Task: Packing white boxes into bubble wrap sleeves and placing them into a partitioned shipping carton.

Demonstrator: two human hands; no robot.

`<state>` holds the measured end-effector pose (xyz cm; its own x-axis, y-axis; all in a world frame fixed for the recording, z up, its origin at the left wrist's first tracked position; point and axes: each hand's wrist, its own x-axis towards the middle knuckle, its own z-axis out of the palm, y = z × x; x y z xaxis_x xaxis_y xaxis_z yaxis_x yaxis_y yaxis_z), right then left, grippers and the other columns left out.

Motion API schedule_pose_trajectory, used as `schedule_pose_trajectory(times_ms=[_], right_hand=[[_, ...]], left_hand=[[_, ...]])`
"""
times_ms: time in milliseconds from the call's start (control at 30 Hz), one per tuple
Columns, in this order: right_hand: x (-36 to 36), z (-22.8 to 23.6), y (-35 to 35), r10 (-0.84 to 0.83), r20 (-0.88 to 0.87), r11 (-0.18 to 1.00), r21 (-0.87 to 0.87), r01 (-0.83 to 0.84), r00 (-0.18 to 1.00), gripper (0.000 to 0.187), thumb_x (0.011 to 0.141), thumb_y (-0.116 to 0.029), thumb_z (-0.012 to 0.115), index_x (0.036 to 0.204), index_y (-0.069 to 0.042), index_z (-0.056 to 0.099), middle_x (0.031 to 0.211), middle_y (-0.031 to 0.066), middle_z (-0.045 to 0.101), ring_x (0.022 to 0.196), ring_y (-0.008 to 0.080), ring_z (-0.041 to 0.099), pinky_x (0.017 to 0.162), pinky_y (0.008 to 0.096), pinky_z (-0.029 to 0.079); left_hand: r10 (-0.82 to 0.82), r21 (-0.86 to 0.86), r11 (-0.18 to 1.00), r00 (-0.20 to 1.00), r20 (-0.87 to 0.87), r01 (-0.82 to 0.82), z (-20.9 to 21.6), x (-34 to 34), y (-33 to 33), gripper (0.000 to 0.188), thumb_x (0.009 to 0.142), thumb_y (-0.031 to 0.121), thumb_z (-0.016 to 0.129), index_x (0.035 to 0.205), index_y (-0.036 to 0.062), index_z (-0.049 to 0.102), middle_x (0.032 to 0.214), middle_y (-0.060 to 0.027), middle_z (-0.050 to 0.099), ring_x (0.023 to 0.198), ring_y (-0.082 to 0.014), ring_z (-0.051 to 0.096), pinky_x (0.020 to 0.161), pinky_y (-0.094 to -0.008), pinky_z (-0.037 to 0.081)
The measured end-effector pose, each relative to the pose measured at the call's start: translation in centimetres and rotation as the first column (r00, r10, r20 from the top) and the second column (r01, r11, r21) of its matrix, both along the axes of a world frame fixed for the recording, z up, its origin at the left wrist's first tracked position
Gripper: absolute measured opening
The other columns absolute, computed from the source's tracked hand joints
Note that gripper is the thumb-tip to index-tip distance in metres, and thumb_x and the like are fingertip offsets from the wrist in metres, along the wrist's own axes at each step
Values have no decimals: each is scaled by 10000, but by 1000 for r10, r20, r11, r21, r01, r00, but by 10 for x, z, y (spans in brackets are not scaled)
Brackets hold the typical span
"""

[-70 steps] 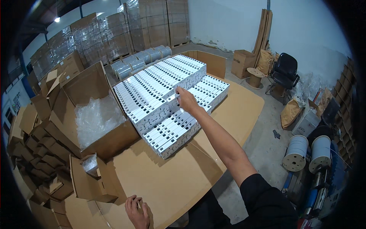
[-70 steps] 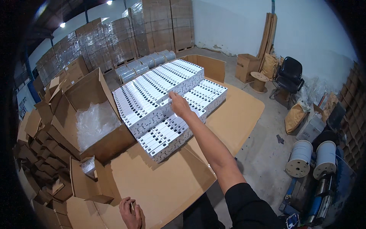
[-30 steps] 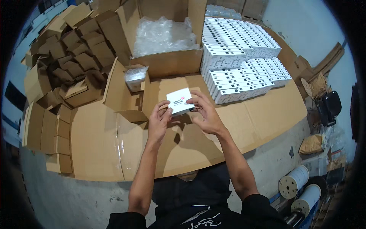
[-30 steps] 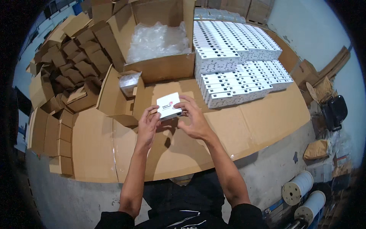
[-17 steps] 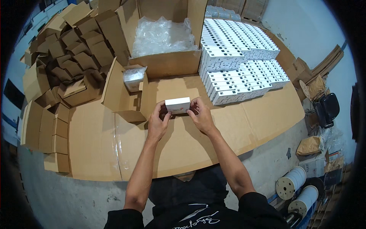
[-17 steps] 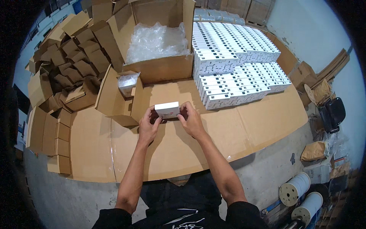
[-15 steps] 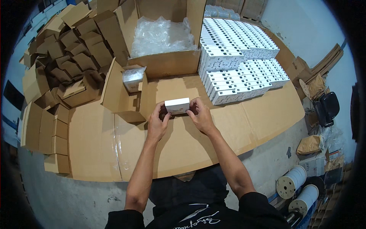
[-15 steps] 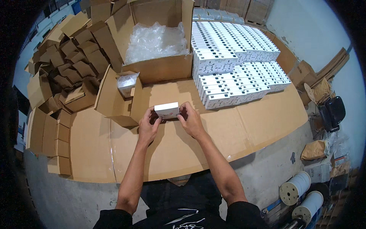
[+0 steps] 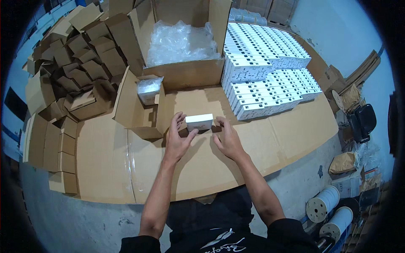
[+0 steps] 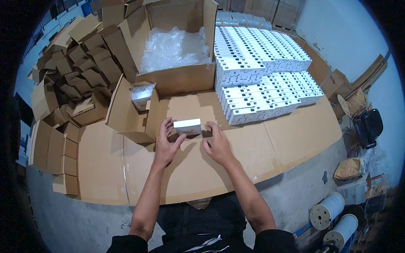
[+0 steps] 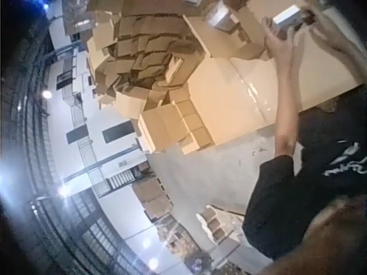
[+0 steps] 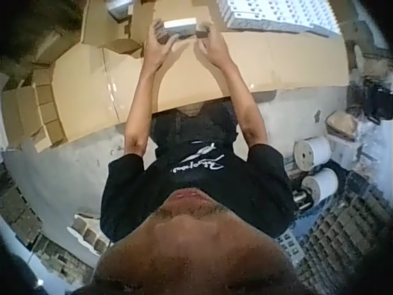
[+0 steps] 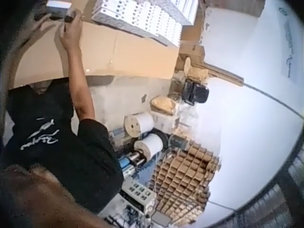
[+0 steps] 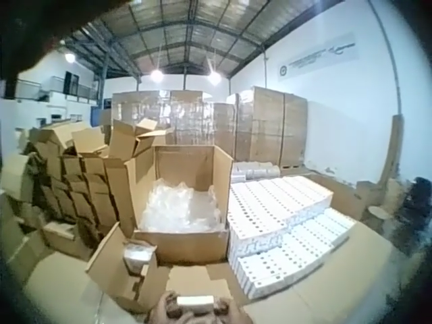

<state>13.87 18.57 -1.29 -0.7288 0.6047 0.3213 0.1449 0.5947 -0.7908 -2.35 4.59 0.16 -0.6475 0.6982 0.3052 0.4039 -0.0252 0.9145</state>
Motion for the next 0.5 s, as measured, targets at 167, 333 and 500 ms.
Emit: schedule_pose_trajectory(times_ms=[167, 333, 500], right_hand=[[11, -7, -4, -90, 254, 919, 393, -18, 963, 588, 866, -150, 640, 1400, 21, 462, 1441, 189, 492, 1383, 368, 425, 1191, 493, 286], [12, -5, -5, -114, 254, 928, 374, 12, 961, 508, 869, -164, 640, 1325, 17, 511, 1428, 184, 505, 1374, 363, 440, 1175, 508, 305], [14, -4, -7, -131, 242, 913, 406, 23, 961, 437, 872, -186, 632, 1254, 10, 554, 1402, 187, 528, 1371, 368, 444, 1150, 512, 324]], left_hand=[[135, 160, 982, 968, -214, -101, 19, 0, 5, 453, 982, 212, 600, 1352, -22, 487, 1299, -211, 571, 1217, -370, 559, 1057, -456, 429], [175, 222, 970, 920, -350, -100, 96, -13, 62, 305, 938, 158, 638, 1182, -20, 601, 1179, -196, 607, 1112, -379, 577, 992, -450, 450], [189, 126, 982, 818, -544, -143, 141, -78, 155, 315, 863, 170, 731, 1121, 10, 651, 1142, -181, 636, 1096, -357, 608, 975, -420, 483]])
